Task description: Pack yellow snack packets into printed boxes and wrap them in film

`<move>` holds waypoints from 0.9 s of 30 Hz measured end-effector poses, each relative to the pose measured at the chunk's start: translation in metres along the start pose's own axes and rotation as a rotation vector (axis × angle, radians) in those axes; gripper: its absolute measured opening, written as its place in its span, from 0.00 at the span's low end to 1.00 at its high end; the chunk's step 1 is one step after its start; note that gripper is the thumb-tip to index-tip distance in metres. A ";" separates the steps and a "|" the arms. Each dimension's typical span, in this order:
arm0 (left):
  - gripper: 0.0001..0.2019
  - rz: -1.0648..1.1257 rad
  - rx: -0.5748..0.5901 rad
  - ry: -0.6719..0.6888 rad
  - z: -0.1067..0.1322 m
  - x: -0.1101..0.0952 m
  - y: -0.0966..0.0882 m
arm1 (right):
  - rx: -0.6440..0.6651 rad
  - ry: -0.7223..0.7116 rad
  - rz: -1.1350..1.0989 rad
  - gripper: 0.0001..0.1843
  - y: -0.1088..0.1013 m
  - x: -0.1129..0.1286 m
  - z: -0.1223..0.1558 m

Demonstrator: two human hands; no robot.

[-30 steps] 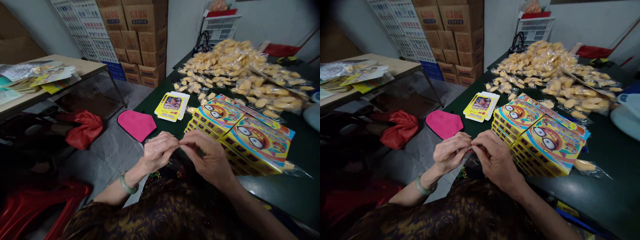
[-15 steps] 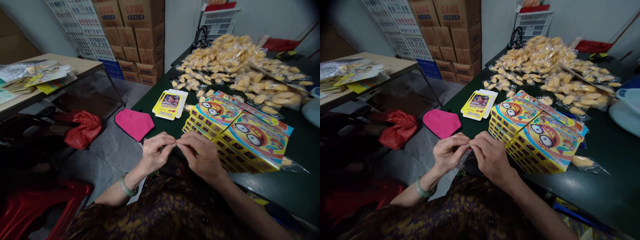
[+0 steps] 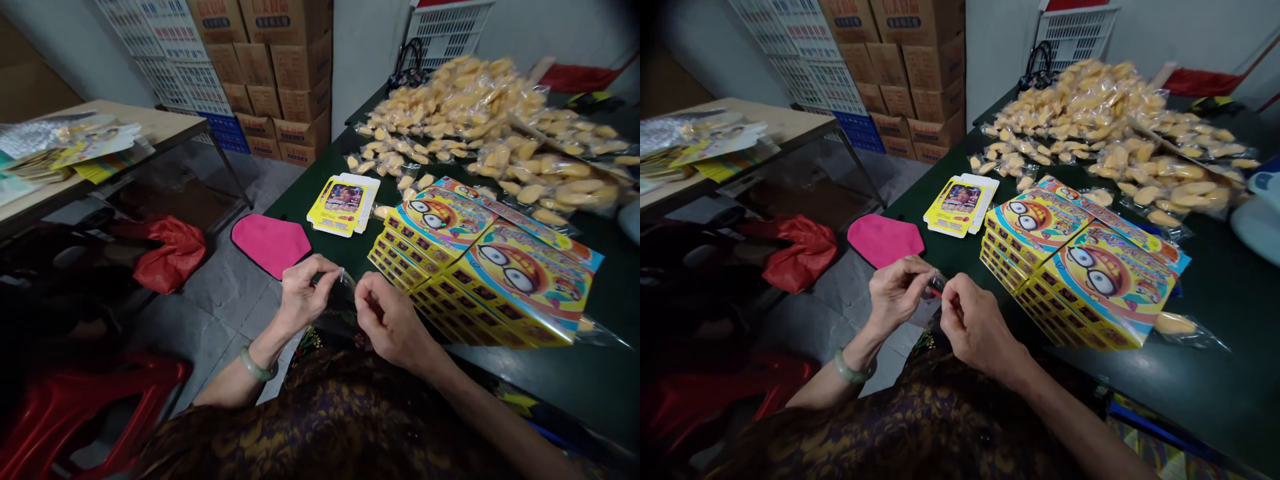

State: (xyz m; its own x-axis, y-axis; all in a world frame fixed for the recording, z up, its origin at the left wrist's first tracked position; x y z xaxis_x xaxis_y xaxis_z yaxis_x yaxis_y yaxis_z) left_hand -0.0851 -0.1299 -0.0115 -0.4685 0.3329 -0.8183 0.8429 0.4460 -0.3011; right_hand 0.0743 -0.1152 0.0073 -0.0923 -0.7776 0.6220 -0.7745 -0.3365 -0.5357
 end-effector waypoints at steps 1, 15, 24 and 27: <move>0.05 0.000 -0.031 -0.060 0.000 0.002 -0.001 | 0.022 0.024 -0.081 0.08 0.000 0.003 0.001; 0.04 0.144 0.067 0.098 -0.001 -0.005 -0.003 | -0.110 -0.063 -0.026 0.07 -0.010 -0.002 -0.023; 0.05 0.096 0.089 0.097 0.000 -0.008 -0.003 | -0.088 -0.141 0.040 0.07 -0.005 -0.007 -0.022; 0.05 0.092 0.077 0.071 0.000 -0.005 -0.004 | -0.090 -0.118 -0.034 0.08 -0.006 -0.010 -0.020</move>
State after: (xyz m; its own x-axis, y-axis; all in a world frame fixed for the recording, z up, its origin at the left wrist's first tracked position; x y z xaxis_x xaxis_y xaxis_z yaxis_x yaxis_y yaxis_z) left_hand -0.0860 -0.1339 -0.0059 -0.4036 0.4282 -0.8085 0.8995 0.3471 -0.2652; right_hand 0.0676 -0.0952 0.0156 0.0052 -0.8252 0.5648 -0.8296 -0.3189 -0.4583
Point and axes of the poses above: each hand's wrist, its own z-axis away from the middle knuckle, its own y-axis out of the palm, x = y × z, the point moved 1 cm from there along -z, towards the middle knuckle, and after that the axes turned 14 degrees about -y, right-handed, at the moved point
